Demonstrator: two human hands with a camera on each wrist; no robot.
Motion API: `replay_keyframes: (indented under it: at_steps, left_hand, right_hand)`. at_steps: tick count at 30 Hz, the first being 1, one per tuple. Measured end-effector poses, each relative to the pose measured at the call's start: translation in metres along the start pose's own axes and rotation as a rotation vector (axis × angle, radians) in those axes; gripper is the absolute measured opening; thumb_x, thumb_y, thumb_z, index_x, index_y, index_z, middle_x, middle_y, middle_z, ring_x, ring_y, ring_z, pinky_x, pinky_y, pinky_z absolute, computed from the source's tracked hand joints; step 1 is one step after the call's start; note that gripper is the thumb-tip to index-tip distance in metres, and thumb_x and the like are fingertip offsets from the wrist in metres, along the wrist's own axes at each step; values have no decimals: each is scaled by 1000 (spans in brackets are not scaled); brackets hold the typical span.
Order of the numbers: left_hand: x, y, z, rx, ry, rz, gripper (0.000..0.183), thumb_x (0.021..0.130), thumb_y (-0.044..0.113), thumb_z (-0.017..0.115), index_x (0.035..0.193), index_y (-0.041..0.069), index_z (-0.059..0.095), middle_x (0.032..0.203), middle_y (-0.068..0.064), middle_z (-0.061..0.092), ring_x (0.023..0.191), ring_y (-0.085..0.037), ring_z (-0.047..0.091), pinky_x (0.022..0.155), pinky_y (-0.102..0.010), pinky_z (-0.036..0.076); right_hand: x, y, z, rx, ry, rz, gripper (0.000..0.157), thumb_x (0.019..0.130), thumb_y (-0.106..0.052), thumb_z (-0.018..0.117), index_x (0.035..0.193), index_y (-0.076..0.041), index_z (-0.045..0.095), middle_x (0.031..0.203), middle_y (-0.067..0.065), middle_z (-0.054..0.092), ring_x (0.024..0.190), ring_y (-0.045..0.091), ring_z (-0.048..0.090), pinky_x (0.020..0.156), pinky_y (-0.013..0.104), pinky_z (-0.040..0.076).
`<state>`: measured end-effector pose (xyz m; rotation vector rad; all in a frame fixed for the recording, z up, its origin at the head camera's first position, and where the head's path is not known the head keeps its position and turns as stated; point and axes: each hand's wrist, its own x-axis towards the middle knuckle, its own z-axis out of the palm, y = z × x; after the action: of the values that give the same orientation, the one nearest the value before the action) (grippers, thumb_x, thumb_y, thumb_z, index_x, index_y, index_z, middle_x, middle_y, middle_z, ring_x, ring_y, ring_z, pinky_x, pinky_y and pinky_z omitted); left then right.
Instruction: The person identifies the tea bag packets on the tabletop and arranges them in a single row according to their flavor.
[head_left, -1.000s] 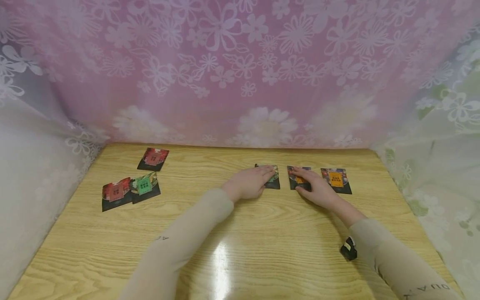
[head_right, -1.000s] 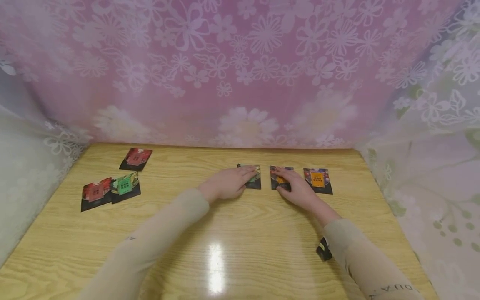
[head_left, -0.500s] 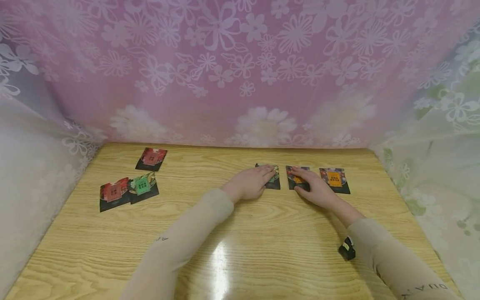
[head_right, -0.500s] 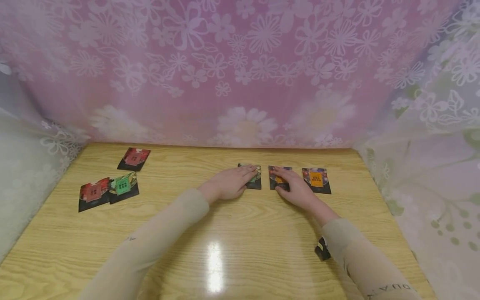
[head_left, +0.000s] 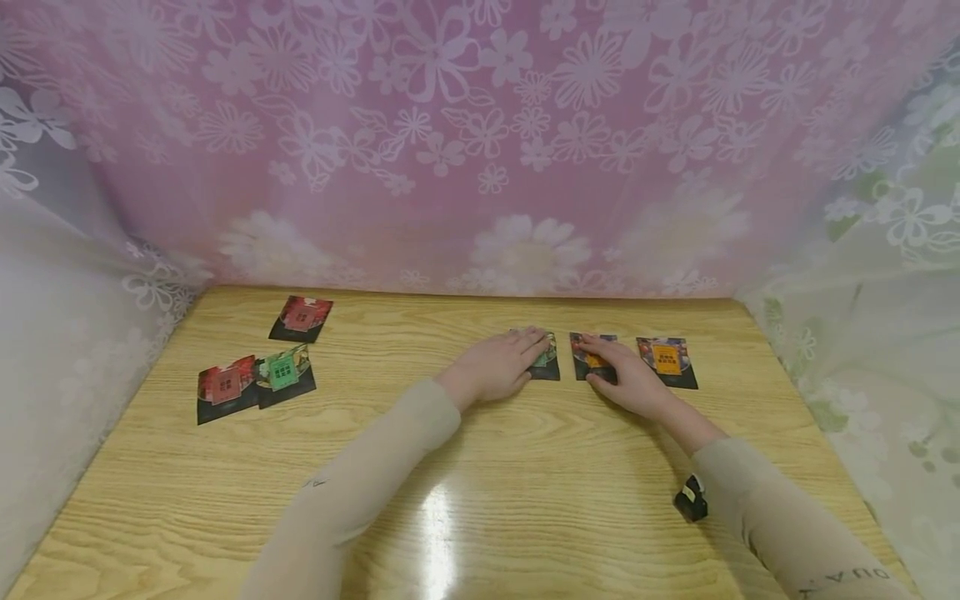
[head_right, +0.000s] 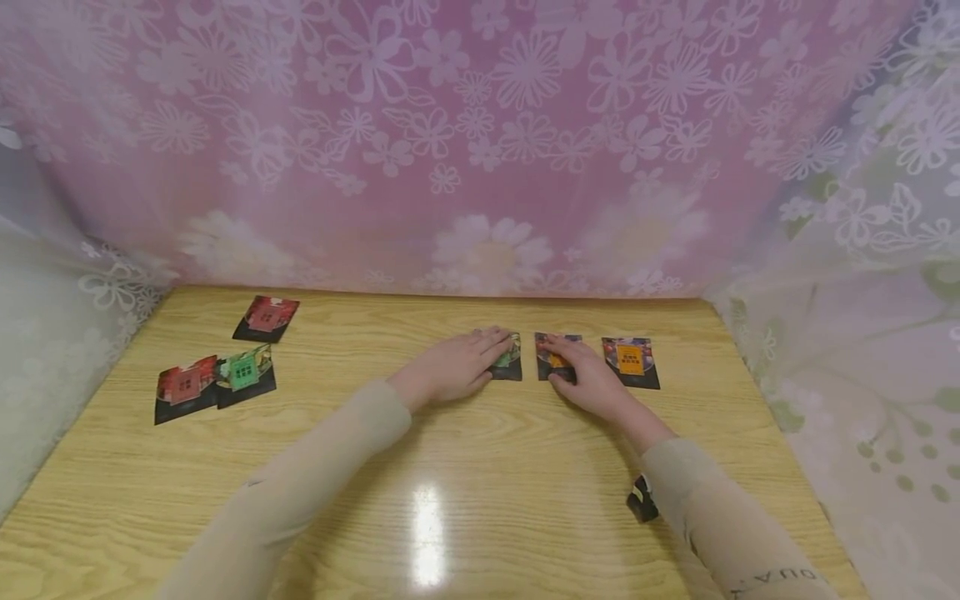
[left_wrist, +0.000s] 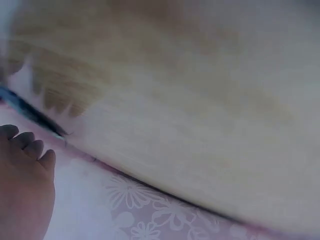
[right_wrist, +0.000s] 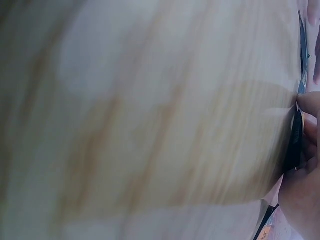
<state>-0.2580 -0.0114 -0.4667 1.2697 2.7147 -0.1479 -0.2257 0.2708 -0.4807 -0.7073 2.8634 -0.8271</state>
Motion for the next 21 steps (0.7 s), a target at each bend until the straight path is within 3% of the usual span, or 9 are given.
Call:
replay_keyframes:
  at_steps: [5,11,16,21]
  left_hand:
    - [-23,-7,-3,-33,49,6,68,116,39,35,172,9,12,180,-11,12,168,-26,11,138,-38,13]
    - [-62,-26,-1,-79,85,-16,64,115,34,40,170,6,21,178,-15,18,167,-31,18,138,-44,19]
    - [-98,-45,0,-133,92,-68,63,115,33,43,169,7,26,177,-15,22,165,-33,23,137,-47,20]
    - [-135,-66,9,-118,134,-128,61,114,32,47,168,7,31,175,-16,28,164,-33,28,136,-47,24]
  right_hand:
    - [0,0,0,-12,-3,5,58,104,-11,67,159,-3,48,169,24,38,154,52,34,122,75,32]
    - [0,0,-1,-17,-11,8,58,105,-14,67,159,-4,48,169,24,38,154,53,33,121,76,32]
    - [0,2,-2,-16,-10,8,58,105,-13,67,159,-4,48,169,24,37,154,53,33,121,76,32]
    - [1,2,0,-5,-10,-8,58,105,-11,66,159,-2,47,170,24,37,154,53,33,122,75,32]
